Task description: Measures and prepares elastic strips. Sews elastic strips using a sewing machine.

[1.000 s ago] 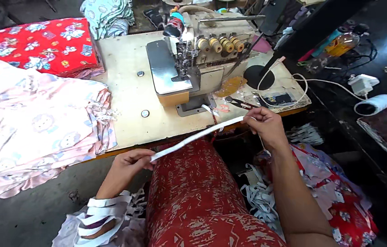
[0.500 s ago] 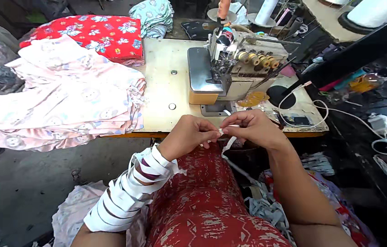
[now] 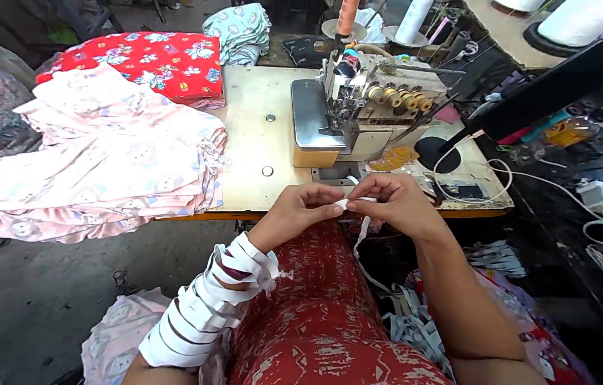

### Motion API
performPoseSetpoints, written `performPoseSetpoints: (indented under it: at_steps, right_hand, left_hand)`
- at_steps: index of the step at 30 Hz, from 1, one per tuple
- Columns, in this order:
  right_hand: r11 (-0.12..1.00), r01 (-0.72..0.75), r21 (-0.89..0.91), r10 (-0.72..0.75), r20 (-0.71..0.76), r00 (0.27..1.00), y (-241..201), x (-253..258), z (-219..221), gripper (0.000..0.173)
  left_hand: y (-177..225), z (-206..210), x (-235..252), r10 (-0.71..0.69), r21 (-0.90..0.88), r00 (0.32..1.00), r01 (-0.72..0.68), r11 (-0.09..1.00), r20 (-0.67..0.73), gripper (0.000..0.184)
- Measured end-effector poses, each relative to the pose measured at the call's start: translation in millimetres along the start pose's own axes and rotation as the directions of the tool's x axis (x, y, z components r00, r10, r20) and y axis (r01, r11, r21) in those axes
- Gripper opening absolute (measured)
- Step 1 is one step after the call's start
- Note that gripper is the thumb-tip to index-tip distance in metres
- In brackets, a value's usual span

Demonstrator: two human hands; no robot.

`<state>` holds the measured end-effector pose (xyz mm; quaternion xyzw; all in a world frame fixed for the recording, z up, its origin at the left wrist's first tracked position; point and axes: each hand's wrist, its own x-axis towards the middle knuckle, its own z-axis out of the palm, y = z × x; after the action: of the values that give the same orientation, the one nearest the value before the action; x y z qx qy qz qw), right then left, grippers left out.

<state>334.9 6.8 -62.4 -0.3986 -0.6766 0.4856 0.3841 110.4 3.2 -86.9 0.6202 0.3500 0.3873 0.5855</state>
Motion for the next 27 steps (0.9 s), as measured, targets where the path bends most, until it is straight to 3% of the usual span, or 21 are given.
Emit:
performPoseSetpoints:
  at_steps: [3,7,14,18,21,24,27]
  right_hand:
    - [1.000,-0.028,0.001,0.028,-0.052,0.998,5.0,-0.1,2.3,0.009]
    - [1.000,-0.008,0.023,0.010,-0.078,0.997,10.3,4.4,3.5,0.021]
    - [0.993,-0.052,0.104,0.073,-0.209,0.975,21.3,18.4,4.8,0.014]
    - [0.989,-0.074,0.130,0.102,-0.233,0.967,23.8,30.3,1.4,0.013]
    - [0.990,-0.081,0.117,0.108,-0.252,0.962,26.2,46.4,-6.1,0.014]
    - [0.995,-0.086,0.050,0.096,-0.279,0.955,32.3,71.9,-17.6,0.014]
    - [0.972,-0.099,-0.215,0.030,-0.304,0.952,45.6,98.1,-25.1,0.012]
  left_hand:
    - [-2.9,1.6,1.8,-0.001,0.017,0.998,0.002,1.000,-0.061,0.006]
    - [2.3,2.0,7.0,0.042,0.147,0.994,-0.026,0.989,-0.104,0.007]
    - [-10.9,-0.4,20.8,0.230,0.273,0.952,-0.170,0.947,-0.205,0.011]
    - [-13.9,-7.7,35.3,0.426,0.476,0.896,-0.323,0.818,-0.125,0.009]
    - [-12.3,-19.7,56.2,0.568,0.653,0.822,-0.447,0.612,0.029,0.009]
    - [-6.1,-36.4,86.9,0.584,0.749,0.785,-0.512,0.421,0.208,0.012]
    - [-7.8,-50.0,120.9,0.523,0.771,0.798,-0.525,0.362,0.298,0.011]
